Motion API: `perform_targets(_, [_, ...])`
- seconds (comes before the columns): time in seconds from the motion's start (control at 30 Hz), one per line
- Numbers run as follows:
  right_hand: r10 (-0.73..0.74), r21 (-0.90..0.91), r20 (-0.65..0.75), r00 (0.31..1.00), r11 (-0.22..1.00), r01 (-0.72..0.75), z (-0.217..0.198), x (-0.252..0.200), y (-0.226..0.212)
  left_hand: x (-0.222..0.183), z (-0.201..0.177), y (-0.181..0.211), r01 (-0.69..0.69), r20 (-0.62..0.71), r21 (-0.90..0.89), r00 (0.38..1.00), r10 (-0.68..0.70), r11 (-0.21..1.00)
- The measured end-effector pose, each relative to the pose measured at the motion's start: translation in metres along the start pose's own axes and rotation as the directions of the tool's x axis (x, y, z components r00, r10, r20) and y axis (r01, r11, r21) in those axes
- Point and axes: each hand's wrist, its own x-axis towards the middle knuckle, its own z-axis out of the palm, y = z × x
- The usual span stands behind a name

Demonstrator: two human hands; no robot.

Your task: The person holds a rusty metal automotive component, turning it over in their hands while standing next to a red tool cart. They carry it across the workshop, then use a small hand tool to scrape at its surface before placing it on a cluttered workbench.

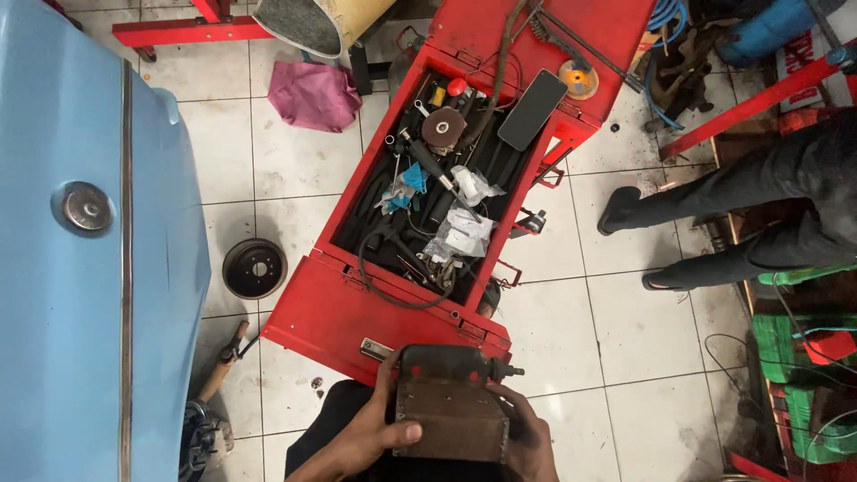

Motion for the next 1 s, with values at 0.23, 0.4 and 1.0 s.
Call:
perform_targets(0.23, [0.167,0.409,0.258,0.952,0.873,-0.264,0.0,-0.005,-0.049,0.0,-0.002,-0.003,0.003,-0.071,0.044,0.997,0.001,0.999])
perform_targets(0.4, [-0.24,0.87,0.491,0.837,0.165,-0.464,-0.009,-0.005,-0.062,0.001,0.005,0.0,0.044,-0.083,0.029,0.996,-0.041,0.999])
perform_targets(1.0, [0.135,-0.478,0.795,0.591,0.74,0.474,0.006,0.073,-0.193,0.018,0.012,0.027,-0.096,0.187,0.326,0.982,0.035,0.941])
